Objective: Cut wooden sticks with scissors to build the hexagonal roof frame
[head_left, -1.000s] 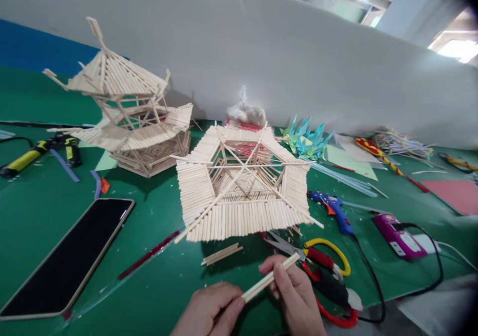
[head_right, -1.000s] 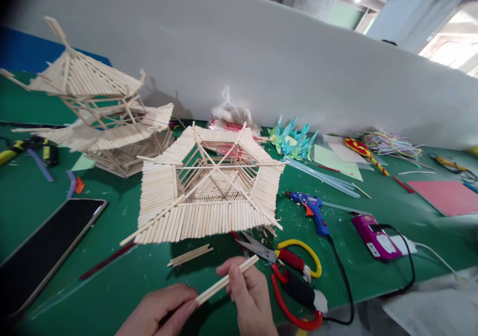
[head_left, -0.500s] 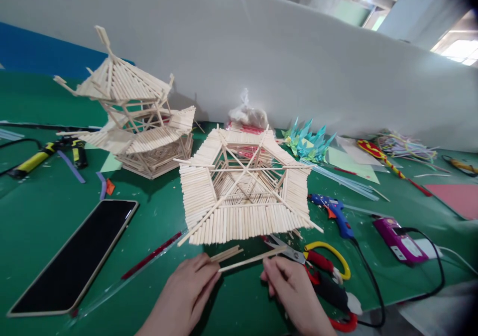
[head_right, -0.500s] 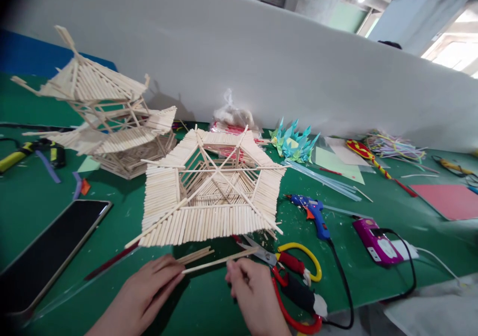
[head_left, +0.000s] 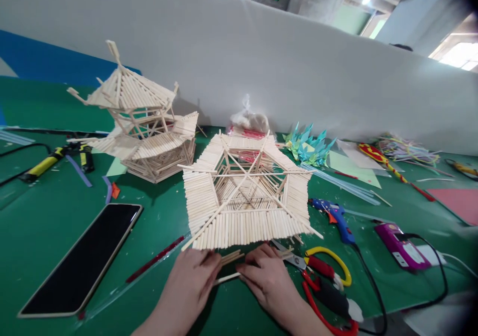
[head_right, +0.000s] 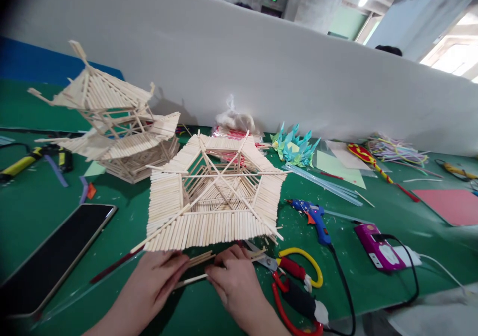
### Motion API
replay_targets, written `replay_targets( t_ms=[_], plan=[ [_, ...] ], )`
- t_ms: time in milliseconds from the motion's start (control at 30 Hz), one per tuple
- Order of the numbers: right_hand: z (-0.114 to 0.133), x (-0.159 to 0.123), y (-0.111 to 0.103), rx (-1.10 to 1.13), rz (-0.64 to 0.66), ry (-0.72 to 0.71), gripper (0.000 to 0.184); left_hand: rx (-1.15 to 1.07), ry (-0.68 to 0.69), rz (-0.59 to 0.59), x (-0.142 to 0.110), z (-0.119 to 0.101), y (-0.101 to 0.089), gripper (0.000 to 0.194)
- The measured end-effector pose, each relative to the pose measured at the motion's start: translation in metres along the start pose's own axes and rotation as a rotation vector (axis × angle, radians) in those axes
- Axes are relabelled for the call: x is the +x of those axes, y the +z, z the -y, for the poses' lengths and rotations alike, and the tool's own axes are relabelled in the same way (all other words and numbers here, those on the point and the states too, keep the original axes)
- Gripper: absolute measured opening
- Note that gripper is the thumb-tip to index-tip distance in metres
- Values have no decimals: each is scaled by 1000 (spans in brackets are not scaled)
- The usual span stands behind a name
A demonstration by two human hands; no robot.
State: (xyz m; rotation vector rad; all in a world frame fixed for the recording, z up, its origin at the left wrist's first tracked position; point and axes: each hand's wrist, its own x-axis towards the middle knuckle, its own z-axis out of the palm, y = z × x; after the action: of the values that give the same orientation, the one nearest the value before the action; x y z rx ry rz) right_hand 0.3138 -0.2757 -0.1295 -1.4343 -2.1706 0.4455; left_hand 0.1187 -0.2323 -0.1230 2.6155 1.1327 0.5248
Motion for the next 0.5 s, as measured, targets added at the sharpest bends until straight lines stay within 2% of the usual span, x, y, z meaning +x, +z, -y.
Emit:
replay_targets(
  t_ms=[133, 267, 500],
  plan=[
    [-4, -4, 2, -19, -20, -25, 15, 71, 15, -6, 12, 11, 0, 26],
    [-4, -5, 1, -27, -22, -30, 15, 86, 22, 44, 21, 10, -2, 28],
    [0, 1, -4, -29, 25, -19, 16, -32, 13, 13, 24, 7, -5, 27]
  ],
)
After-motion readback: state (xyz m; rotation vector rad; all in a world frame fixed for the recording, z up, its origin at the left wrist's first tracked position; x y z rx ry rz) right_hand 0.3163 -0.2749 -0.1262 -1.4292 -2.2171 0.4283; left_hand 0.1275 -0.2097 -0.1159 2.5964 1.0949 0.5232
